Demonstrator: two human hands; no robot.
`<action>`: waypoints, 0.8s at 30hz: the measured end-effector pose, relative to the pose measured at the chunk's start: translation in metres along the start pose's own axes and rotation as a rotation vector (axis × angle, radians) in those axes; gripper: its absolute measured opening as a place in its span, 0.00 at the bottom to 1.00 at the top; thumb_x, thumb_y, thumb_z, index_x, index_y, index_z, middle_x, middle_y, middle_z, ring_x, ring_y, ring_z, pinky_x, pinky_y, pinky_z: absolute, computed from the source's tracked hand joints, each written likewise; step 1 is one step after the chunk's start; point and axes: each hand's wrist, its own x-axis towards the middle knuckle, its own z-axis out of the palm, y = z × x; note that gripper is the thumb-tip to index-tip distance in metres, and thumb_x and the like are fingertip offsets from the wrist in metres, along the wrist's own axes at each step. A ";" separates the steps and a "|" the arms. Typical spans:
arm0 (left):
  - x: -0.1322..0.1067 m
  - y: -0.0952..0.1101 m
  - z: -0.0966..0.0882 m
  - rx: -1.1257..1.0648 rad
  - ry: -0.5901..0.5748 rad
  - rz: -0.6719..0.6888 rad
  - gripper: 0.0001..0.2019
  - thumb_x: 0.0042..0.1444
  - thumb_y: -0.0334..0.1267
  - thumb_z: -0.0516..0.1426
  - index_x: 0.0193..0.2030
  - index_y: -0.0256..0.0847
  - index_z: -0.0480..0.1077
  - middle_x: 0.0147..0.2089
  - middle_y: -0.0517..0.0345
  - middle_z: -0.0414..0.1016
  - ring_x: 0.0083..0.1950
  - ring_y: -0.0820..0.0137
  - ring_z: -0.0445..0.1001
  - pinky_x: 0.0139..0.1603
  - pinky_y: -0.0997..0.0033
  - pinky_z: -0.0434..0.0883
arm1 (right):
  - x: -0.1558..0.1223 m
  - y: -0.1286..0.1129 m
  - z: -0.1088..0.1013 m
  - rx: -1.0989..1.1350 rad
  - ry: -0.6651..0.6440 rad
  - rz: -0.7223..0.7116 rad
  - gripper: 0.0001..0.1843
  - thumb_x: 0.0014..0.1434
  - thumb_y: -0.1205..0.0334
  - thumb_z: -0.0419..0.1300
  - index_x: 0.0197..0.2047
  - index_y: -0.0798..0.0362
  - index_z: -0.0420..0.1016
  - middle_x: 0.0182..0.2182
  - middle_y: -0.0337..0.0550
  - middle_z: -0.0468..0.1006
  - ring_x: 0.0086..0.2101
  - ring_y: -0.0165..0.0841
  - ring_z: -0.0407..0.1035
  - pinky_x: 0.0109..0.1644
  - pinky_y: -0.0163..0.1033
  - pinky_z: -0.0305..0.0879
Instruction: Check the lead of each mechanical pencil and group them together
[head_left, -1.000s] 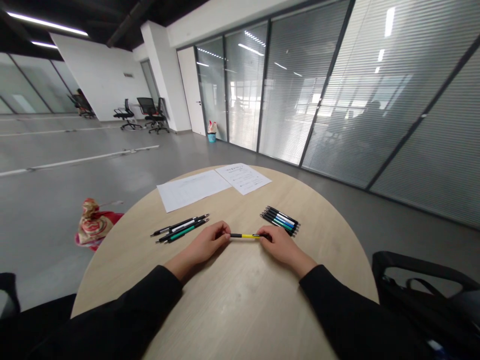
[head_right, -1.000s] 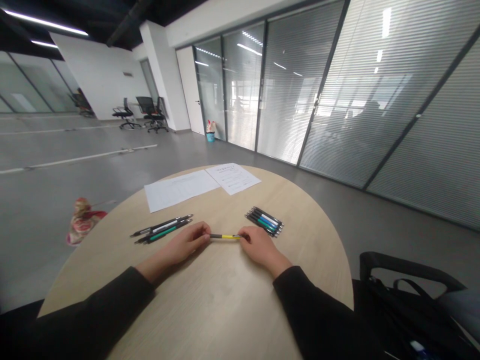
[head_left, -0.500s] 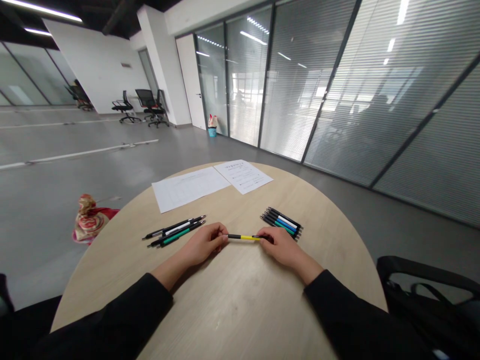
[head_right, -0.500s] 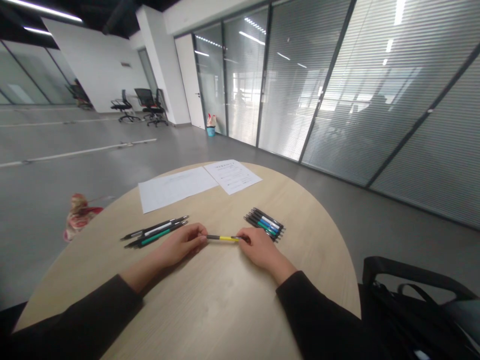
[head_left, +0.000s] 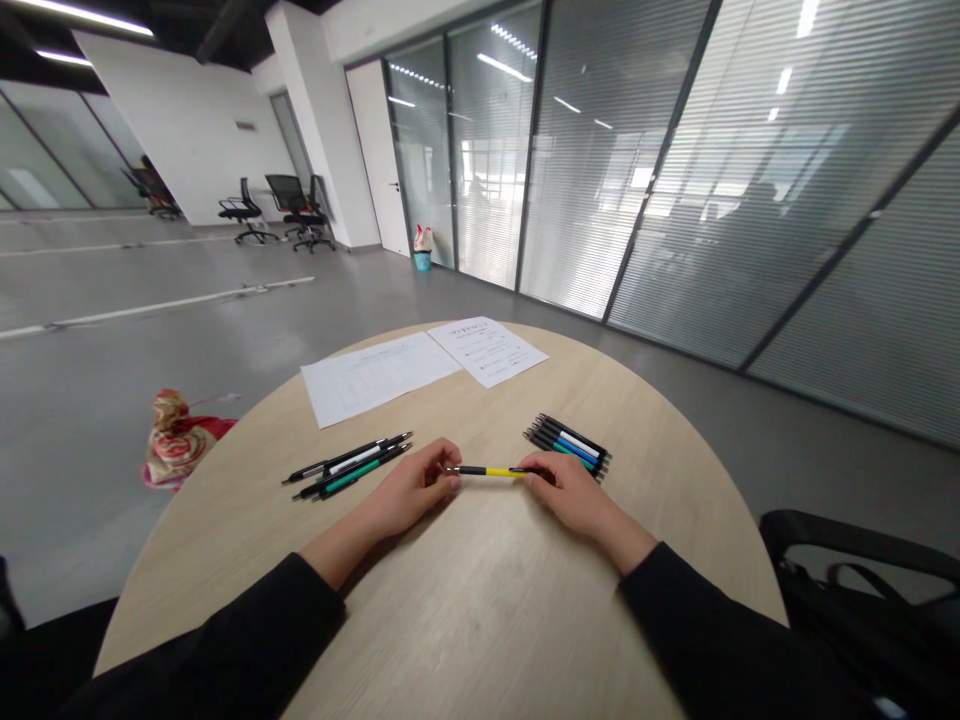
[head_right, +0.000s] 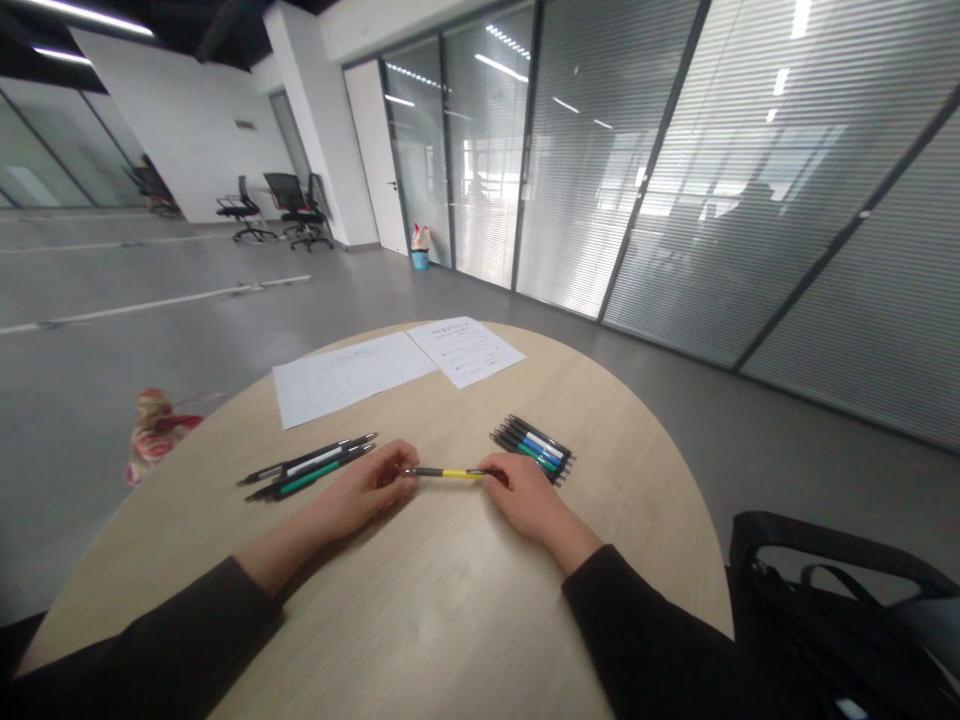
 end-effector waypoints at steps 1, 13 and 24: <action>0.000 0.000 0.000 -0.005 -0.009 -0.005 0.06 0.57 0.39 0.57 0.40 0.41 0.68 0.27 0.65 0.68 0.27 0.73 0.63 0.30 0.73 0.59 | 0.000 0.001 0.000 0.001 0.000 -0.002 0.11 0.60 0.68 0.58 0.43 0.53 0.81 0.35 0.42 0.81 0.34 0.34 0.71 0.38 0.36 0.62; -0.002 -0.002 0.000 -0.039 -0.045 -0.073 0.16 0.63 0.50 0.54 0.33 0.39 0.68 0.25 0.62 0.68 0.24 0.73 0.64 0.26 0.73 0.60 | 0.000 -0.001 0.000 0.004 -0.014 0.001 0.12 0.62 0.66 0.58 0.44 0.52 0.81 0.37 0.43 0.82 0.34 0.34 0.71 0.39 0.37 0.62; -0.005 -0.006 0.005 -0.114 0.055 0.018 0.14 0.59 0.43 0.58 0.49 0.43 0.66 0.34 0.62 0.72 0.28 0.73 0.68 0.28 0.74 0.65 | -0.003 0.002 0.000 0.004 -0.006 0.014 0.12 0.61 0.65 0.58 0.44 0.53 0.81 0.34 0.42 0.81 0.33 0.34 0.70 0.38 0.37 0.62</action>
